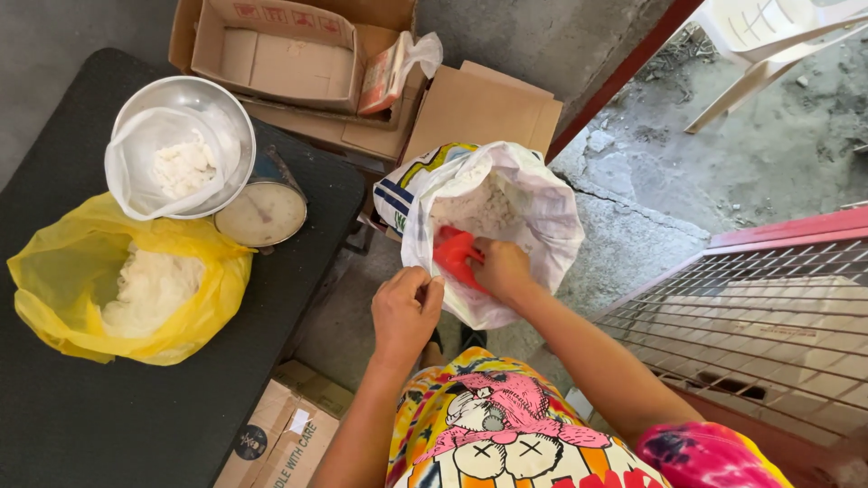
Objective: Repeatedly scoop white powder from a large bag into a small bowl on a scale to measure it.
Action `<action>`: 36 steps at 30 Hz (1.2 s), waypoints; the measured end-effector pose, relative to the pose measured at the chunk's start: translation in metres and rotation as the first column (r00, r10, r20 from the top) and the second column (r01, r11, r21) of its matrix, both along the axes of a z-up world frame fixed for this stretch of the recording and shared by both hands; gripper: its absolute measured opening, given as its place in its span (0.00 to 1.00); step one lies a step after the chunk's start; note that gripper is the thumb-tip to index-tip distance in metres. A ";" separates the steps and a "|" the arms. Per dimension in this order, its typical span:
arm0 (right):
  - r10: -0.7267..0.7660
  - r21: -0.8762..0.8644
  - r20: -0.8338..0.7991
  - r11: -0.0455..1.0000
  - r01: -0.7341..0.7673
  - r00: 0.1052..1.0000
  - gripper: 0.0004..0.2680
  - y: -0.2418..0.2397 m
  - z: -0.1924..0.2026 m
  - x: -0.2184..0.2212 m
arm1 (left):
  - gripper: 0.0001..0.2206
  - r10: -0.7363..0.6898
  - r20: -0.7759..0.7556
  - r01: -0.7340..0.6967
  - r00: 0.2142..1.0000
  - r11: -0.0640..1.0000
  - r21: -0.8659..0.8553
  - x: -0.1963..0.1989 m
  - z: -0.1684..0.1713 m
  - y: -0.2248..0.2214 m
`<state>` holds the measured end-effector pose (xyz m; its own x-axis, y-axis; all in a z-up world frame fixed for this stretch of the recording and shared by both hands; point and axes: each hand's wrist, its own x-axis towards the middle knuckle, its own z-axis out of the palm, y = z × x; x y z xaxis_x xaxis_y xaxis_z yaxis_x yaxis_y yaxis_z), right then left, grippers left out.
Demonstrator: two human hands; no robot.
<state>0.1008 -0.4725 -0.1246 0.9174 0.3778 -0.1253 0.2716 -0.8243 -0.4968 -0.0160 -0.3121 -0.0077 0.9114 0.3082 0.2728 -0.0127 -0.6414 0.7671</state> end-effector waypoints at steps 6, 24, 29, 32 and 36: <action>0.005 0.087 0.054 0.996 -0.009 0.999 0.10 0.013 -0.014 0.007 | 0.12 0.001 0.020 -0.001 1.000 1.000 -0.001 0.002 0.001 0.002; -0.082 0.283 0.130 0.958 0.042 0.988 0.09 -0.096 0.096 -0.050 | 0.14 0.159 -0.005 -0.159 0.987 0.986 0.056 -0.001 -0.009 -0.010; -0.078 0.303 0.108 0.952 0.042 0.991 0.09 -0.119 0.143 -0.053 | 0.13 0.225 0.021 -0.226 0.974 0.974 0.026 -0.015 0.001 -0.005; -0.055 0.343 0.154 0.939 -0.001 0.987 0.09 -0.114 0.184 -0.052 | 0.12 0.258 0.083 -0.261 0.963 0.965 0.024 -0.016 0.016 0.008; -0.007 0.352 0.179 0.934 -0.058 0.984 0.09 -0.090 0.225 -0.044 | 0.10 0.289 0.180 -0.290 0.940 0.957 -0.019 -0.018 0.043 0.033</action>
<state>0.0570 -0.5624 0.1008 0.9020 0.3916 0.1815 0.3987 -0.5947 -0.6981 -0.0343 -0.2786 0.0350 0.7192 0.5486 0.4264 0.0378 -0.6437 0.7644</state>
